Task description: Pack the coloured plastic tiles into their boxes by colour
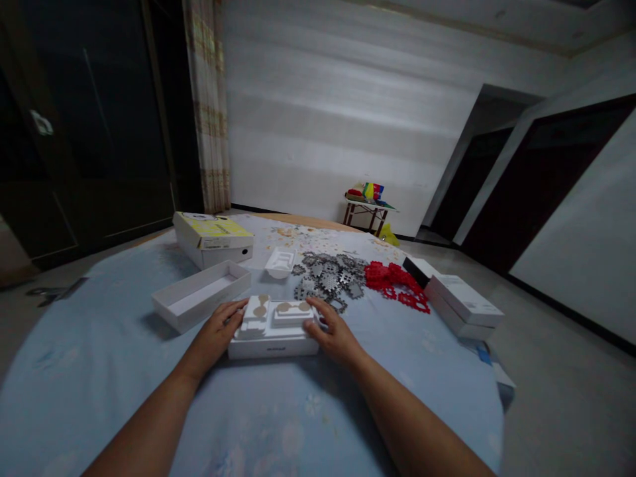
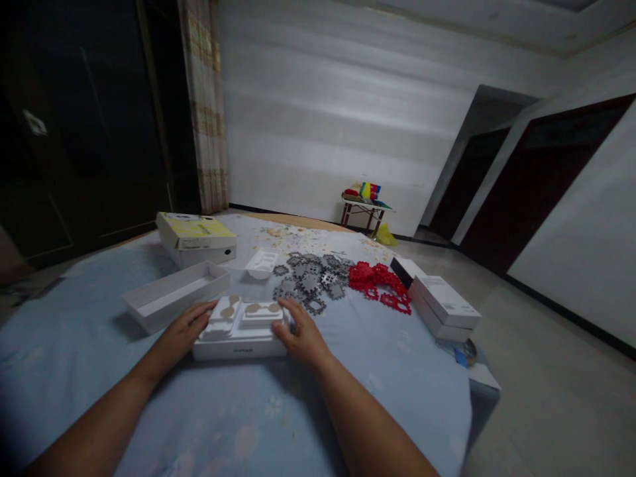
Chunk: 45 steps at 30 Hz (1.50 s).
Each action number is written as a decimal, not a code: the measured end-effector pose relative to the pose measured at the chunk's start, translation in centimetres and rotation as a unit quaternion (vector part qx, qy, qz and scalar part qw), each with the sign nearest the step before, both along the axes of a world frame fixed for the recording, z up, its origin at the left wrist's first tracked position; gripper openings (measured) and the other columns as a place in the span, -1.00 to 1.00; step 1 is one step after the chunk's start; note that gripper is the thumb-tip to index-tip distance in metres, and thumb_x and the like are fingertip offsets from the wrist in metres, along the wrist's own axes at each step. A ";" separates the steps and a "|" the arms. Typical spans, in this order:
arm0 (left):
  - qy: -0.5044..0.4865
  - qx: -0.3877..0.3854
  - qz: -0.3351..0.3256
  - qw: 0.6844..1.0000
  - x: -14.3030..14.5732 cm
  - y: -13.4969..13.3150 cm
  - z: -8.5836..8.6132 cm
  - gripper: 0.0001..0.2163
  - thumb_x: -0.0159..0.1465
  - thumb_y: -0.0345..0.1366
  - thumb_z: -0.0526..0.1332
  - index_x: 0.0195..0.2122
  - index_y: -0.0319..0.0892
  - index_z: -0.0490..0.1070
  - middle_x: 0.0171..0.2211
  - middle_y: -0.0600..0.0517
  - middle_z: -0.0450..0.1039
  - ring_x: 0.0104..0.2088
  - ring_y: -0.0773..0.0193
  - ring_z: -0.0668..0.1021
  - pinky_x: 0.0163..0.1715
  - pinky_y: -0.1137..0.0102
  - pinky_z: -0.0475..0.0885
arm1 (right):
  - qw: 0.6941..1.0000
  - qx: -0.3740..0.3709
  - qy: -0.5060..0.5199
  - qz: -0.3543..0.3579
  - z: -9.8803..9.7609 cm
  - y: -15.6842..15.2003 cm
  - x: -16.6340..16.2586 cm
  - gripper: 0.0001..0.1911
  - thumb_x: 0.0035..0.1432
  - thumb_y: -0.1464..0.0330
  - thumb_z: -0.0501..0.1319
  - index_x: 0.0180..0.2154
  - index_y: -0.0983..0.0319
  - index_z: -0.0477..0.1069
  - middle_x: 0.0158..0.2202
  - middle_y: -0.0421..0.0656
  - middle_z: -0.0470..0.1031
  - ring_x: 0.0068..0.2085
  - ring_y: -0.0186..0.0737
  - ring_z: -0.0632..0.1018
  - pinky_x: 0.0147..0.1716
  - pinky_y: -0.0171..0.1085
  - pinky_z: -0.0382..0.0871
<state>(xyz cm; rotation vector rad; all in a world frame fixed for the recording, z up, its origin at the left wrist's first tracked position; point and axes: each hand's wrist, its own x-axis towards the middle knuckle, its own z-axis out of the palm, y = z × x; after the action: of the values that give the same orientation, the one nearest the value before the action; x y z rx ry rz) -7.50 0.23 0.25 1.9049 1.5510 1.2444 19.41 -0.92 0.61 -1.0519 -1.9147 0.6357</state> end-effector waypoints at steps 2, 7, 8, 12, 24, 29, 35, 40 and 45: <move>-0.002 -0.003 0.000 1.000 0.0 0.1 0.0 -0.52 0.13 0.00 -0.02 -0.08 -0.20 0.42 -0.06 -0.13 0.40 0.00 0.12 0.40 0.07 0.19 0.21 | 1.000 -0.001 0.003 -0.001 -0.2 0.2 0.0 -0.51 0.11 0.20 0.11 0.09 0.10 0.20 0.15 -0.09 0.21 0.13 -0.15 0.27 0.00 -0.14 0.24; -0.005 -0.014 -0.002 1.000 -0.1 0.3 -0.1 -0.48 0.12 0.00 -0.01 -0.04 -0.26 0.39 -0.04 -0.15 0.38 0.01 0.12 0.39 0.08 0.21 0.19 | 1.000 0.000 0.004 0.003 -0.3 0.4 0.0 -0.52 0.09 0.23 0.12 0.08 0.11 0.21 0.13 -0.08 0.22 0.11 -0.15 0.28 0.00 -0.15 0.24; -0.003 -0.015 -0.001 1.000 -0.1 0.3 -0.1 -0.48 0.13 0.00 -0.01 -0.04 -0.26 0.39 -0.04 -0.16 0.38 0.01 0.12 0.39 0.09 0.21 0.19 | 1.000 -0.001 0.004 0.004 -0.3 0.4 0.0 -0.52 0.10 0.23 0.12 0.08 0.11 0.21 0.13 -0.08 0.22 0.11 -0.15 0.28 0.00 -0.15 0.24; -0.004 -0.012 0.004 1.000 0.0 0.1 -0.1 -0.50 0.13 -0.01 -0.01 -0.05 -0.24 0.40 -0.06 -0.14 0.40 0.00 0.12 0.41 0.07 0.22 0.22 | 1.000 -0.008 -0.005 0.007 -0.2 0.2 0.0 -0.51 0.11 0.22 0.11 0.09 0.12 0.19 0.14 -0.08 0.20 0.13 -0.16 0.25 0.00 -0.16 0.24; -0.006 -0.035 0.025 0.999 -0.1 0.2 0.3 -0.44 0.10 0.03 -0.01 -0.04 -0.28 0.39 0.01 -0.15 0.39 0.06 0.06 0.37 0.10 0.21 0.17 | 0.996 -0.052 0.067 0.012 -0.3 0.7 0.8 -0.04 -0.10 0.12 0.30 0.23 0.03 -0.18 0.26 -0.08 -0.06 0.17 -0.06 0.19 0.10 -0.03 0.10; -0.030 -0.044 0.017 0.998 -0.7 0.6 -0.2 -0.50 0.16 0.00 -0.03 0.02 -0.15 0.35 0.06 -0.03 0.35 0.10 0.12 0.33 0.13 0.23 0.12 | 0.995 -0.083 0.040 0.044 -0.5 1.2 1.3 0.22 -0.35 0.13 0.42 0.24 0.04 -0.29 0.28 -0.08 -0.17 0.23 -0.02 0.05 0.14 -0.02 0.03; -0.035 -0.060 0.017 0.997 -1.2 0.8 -0.2 -0.53 0.20 -0.06 -0.05 0.03 -0.20 0.33 0.07 -0.03 0.35 0.11 0.17 0.32 0.14 0.24 0.10 | 0.992 -0.098 0.008 0.084 -0.6 1.5 1.1 0.27 -0.39 0.19 0.44 0.25 0.12 -0.29 0.28 -0.05 -0.15 0.24 -0.02 0.03 0.16 -0.06 -0.01; -0.042 -0.061 0.052 0.996 -0.8 0.4 0.9 -0.51 0.14 -0.05 -0.04 -0.01 -0.21 0.36 -0.05 -0.03 0.46 0.01 0.13 0.43 0.06 0.24 0.25 | 0.991 -0.096 -0.013 0.093 -0.2 1.8 1.4 0.28 -0.41 0.22 0.45 0.25 0.10 -0.29 0.28 -0.06 -0.17 0.24 -0.04 0.01 0.16 -0.10 -0.01; -0.009 -0.039 0.089 0.995 -0.4 0.1 1.7 -0.51 0.15 -0.05 -0.08 -0.08 -0.23 0.41 -0.22 -0.01 0.55 -0.17 0.15 0.55 -0.09 0.27 0.41 | 0.984 -0.092 -0.088 0.121 1.5 1.3 2.5 0.28 -0.38 0.19 0.44 0.25 0.15 -0.32 0.28 -0.02 -0.18 0.25 -0.06 -0.03 0.19 -0.14 -0.11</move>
<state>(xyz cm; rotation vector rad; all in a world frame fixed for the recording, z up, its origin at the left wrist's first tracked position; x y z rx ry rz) -7.92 0.32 1.95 1.7332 1.7660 1.2487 21.87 0.42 2.13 -1.0255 -2.1919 0.8964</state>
